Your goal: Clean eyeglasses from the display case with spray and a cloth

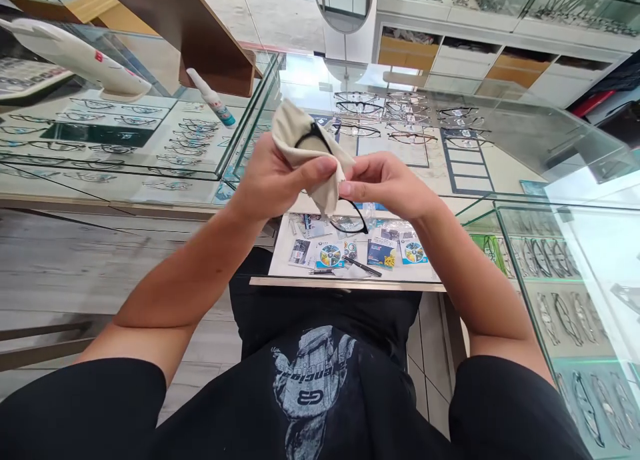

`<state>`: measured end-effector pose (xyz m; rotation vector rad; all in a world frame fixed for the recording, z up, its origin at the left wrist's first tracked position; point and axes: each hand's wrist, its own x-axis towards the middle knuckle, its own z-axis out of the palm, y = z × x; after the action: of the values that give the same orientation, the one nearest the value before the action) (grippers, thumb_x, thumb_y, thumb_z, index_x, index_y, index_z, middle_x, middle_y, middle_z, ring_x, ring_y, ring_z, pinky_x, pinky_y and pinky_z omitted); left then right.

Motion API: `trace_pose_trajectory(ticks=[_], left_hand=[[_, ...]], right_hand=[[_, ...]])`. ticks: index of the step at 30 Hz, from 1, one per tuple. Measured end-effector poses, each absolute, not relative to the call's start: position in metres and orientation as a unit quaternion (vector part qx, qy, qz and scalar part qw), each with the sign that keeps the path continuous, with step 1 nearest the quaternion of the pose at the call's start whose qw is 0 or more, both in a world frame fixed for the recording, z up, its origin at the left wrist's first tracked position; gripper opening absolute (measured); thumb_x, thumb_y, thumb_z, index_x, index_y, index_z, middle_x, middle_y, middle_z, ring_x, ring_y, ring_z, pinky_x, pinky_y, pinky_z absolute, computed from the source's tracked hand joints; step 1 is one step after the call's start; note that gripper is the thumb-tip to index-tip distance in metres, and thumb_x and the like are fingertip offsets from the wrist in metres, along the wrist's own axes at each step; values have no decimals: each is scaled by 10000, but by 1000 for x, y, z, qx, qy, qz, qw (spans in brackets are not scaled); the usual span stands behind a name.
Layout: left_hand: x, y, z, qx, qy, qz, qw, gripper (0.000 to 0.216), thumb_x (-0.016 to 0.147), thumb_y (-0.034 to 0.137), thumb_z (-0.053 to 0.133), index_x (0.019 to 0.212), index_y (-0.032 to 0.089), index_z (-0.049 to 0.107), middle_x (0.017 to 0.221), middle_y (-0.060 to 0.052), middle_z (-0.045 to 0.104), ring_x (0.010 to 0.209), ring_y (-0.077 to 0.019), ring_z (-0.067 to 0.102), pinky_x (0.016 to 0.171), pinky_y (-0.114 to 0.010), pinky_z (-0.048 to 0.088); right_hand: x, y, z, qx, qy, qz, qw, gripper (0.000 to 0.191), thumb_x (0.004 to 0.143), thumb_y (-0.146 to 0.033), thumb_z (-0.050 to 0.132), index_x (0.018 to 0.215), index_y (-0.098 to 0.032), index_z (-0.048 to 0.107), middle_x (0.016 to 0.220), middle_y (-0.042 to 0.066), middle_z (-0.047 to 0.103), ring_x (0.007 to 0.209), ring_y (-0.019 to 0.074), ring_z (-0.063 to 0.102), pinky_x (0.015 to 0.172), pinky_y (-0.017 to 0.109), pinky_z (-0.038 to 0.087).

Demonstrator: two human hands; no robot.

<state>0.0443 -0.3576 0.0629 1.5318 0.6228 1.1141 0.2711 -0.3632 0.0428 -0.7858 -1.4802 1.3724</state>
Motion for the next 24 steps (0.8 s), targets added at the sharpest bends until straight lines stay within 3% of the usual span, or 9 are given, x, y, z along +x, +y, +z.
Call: trace_pose_trajectory(ticks=[3,8,14,19,24], left_hand=[[52,-360,37,598,260,500,570,438,922,614,935,1000,202,811,839,-37,734,953,-245,776,676,-279,629],[46,-344,13,620,231,437,610,597,864,754,919,953,177,792,798,-41,728,801,-220,767,656,-288,630],[41,-342,5,662,216,399,596,648,691,685,1064,896,137,787,773,-52,742,708,-176,710,639,-264,575],[46,-351,5,642,239,449,573,661,786,783,958,807,146,787,722,-45,710,662,-166,680,590,-275,544],[42,-338,-1,627,238,447,592,644,908,825,831,876,183,803,761,-36,736,742,-199,750,657,-302,621]], right_hand=[[267,-369,26,-289,-629,609,387,505,643,-636,1092,796,-223,845,767,22,750,734,201,695,639,338,527],[265,-370,-1,-288,-594,636,400,452,751,-627,1037,815,-220,851,763,19,782,699,173,689,698,326,548],[265,-370,-15,-292,-564,667,388,431,762,-586,1043,817,-210,840,752,13,775,694,162,673,694,305,536],[260,-376,-13,-276,-569,685,362,434,735,-559,1065,797,-209,816,718,-5,725,665,154,622,644,296,495],[259,-376,-7,-299,-541,671,410,426,781,-573,1035,798,-203,825,742,5,743,694,149,640,703,293,535]])
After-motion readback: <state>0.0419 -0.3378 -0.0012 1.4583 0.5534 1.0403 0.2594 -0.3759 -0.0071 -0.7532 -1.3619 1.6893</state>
